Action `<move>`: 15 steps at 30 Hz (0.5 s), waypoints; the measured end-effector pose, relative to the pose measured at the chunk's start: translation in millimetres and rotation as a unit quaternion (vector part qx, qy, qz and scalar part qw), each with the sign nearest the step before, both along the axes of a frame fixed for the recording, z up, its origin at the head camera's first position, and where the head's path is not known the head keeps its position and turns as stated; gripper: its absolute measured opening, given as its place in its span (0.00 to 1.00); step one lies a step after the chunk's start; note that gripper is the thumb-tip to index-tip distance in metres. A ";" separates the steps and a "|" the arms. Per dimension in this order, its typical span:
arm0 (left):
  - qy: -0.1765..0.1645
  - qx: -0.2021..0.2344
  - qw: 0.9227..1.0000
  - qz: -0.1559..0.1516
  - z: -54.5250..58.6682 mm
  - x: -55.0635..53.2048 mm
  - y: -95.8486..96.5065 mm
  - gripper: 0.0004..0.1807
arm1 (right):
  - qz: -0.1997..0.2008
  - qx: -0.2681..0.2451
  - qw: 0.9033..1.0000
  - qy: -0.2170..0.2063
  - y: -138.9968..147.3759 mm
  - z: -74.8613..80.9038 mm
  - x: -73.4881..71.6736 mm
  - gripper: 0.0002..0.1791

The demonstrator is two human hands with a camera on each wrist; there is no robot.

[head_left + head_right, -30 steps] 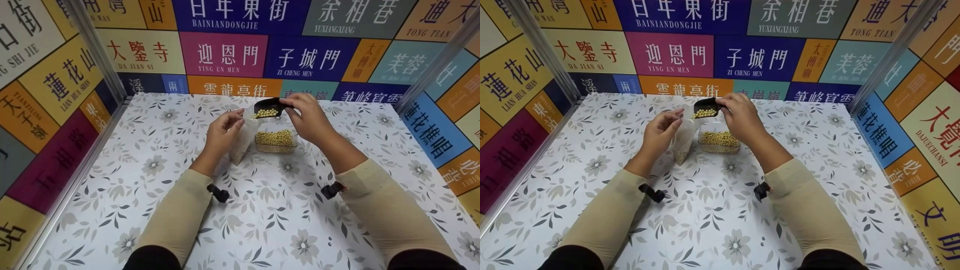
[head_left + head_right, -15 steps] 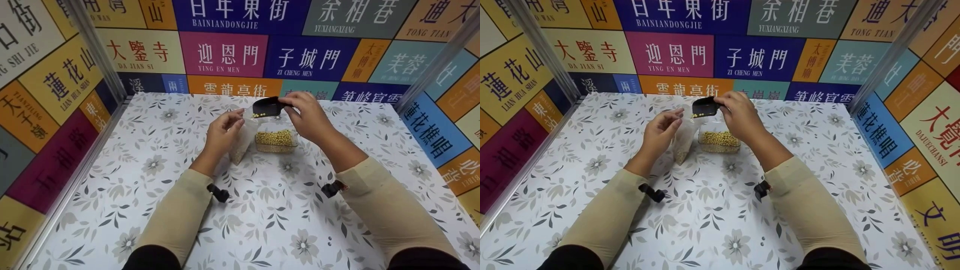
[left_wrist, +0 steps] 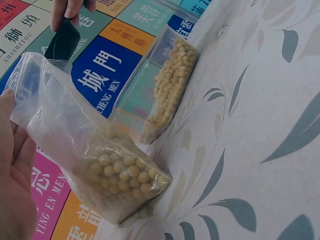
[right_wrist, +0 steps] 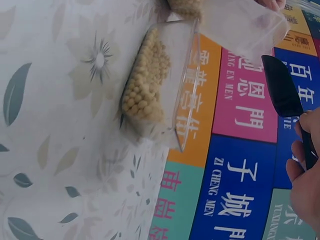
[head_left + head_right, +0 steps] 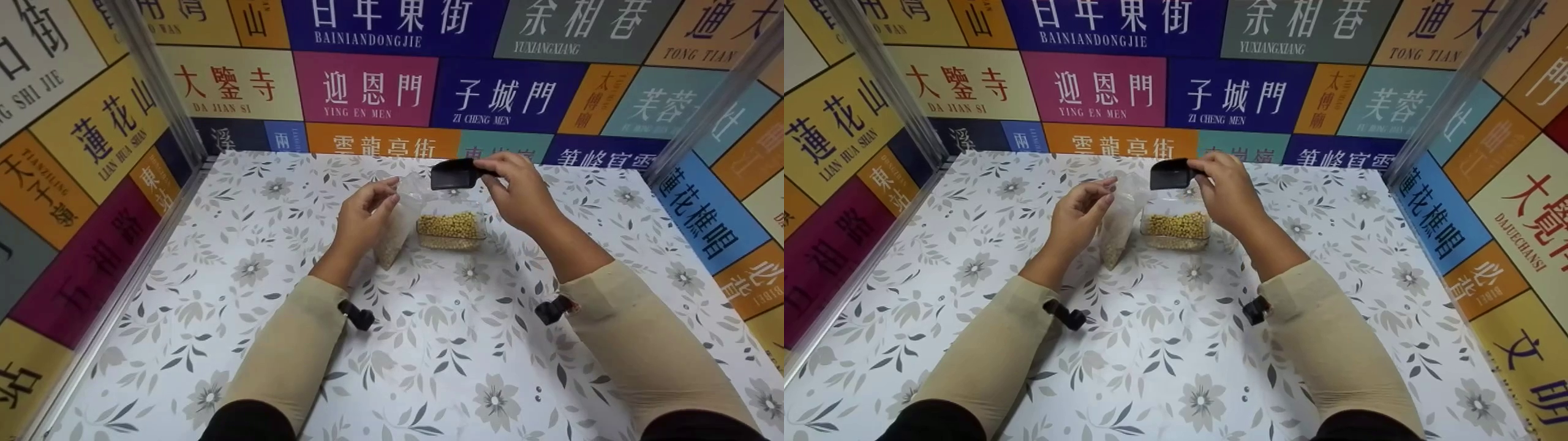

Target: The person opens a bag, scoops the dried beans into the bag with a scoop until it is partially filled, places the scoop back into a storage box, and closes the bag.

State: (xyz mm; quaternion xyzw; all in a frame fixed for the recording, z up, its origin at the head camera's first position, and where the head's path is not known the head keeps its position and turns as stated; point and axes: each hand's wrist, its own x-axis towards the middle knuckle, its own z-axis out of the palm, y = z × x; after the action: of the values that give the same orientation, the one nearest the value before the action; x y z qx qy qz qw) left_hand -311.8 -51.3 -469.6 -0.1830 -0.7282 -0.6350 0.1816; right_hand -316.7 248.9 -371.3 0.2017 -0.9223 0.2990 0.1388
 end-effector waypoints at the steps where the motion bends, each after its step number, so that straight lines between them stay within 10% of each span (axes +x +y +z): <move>1: 0.000 0.001 1.000 -0.002 -0.1 0.0 -0.1 0.07 | -0.005 -0.003 1.000 -0.007 2.9 -1.5 -0.6 0.19; 15: -0.007 0.003 1.000 0.002 0.9 0.6 0.4 0.06 | -0.039 0.000 0.995 -0.086 30.5 -38.4 -13.0 0.20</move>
State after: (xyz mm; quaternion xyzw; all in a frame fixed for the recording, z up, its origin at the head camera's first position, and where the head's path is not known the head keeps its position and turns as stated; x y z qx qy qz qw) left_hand -311.2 -50.9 -468.7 -0.1766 -0.7281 -0.6378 0.1788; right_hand -329.7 279.4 -409.7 0.1387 -0.9382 0.3092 0.0704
